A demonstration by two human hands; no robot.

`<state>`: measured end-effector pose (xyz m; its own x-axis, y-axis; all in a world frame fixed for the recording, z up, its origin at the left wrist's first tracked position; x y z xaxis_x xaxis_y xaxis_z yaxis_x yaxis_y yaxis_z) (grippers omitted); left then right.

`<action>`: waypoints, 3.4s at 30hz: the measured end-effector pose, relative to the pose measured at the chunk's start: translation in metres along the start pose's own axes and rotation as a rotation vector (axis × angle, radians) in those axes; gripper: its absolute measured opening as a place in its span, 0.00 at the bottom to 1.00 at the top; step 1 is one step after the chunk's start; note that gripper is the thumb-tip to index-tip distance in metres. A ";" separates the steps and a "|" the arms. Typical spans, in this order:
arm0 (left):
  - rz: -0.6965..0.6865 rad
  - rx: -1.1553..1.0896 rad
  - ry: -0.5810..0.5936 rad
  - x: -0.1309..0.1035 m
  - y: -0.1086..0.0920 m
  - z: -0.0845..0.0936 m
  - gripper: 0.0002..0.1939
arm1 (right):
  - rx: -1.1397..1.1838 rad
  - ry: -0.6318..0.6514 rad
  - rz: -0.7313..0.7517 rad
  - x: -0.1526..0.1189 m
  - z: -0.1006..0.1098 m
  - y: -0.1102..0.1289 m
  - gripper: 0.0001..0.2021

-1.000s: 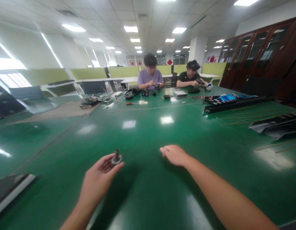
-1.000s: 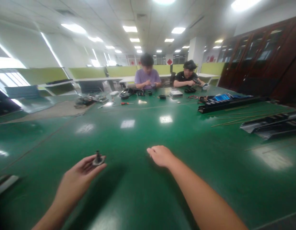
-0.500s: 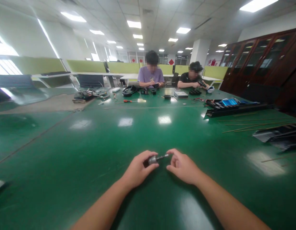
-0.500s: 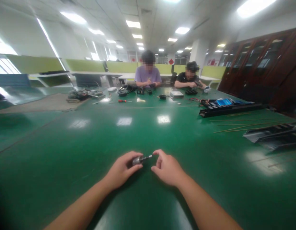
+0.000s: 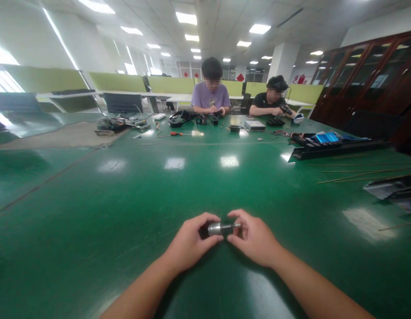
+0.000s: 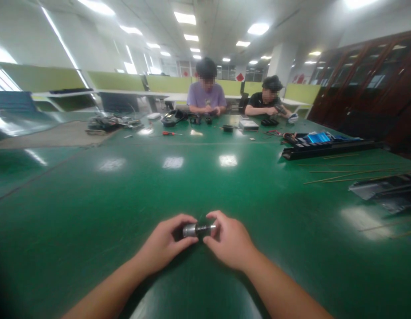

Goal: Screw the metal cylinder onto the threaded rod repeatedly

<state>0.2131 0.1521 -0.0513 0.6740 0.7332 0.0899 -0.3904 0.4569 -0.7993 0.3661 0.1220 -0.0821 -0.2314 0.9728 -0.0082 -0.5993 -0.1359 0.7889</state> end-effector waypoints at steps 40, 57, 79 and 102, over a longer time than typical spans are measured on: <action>-0.007 0.062 0.053 -0.005 -0.002 -0.009 0.12 | 0.005 0.010 0.101 -0.003 -0.001 0.018 0.04; -0.008 0.067 0.034 -0.005 0.001 -0.007 0.12 | 0.037 -0.005 0.103 -0.003 0.000 0.018 0.03; -0.030 0.092 0.016 -0.007 -0.002 -0.007 0.12 | 0.021 0.018 0.081 -0.003 -0.001 0.019 0.03; -0.015 0.076 0.031 -0.005 0.000 -0.008 0.13 | 0.047 0.035 0.034 -0.005 -0.003 0.011 0.05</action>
<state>0.2147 0.1442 -0.0561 0.6986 0.7107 0.0822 -0.4261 0.5056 -0.7502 0.3585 0.1149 -0.0751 -0.2784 0.9605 -0.0020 -0.5546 -0.1590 0.8168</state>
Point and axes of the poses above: each hand's wrist, its own x-axis towards the middle knuckle, its own z-axis out of the back of the hand, y = z × x, the point moved 9 cm from there along x, towards the middle knuckle, and after that the axes turned 9 degrees about y, right-handed, at the moved point
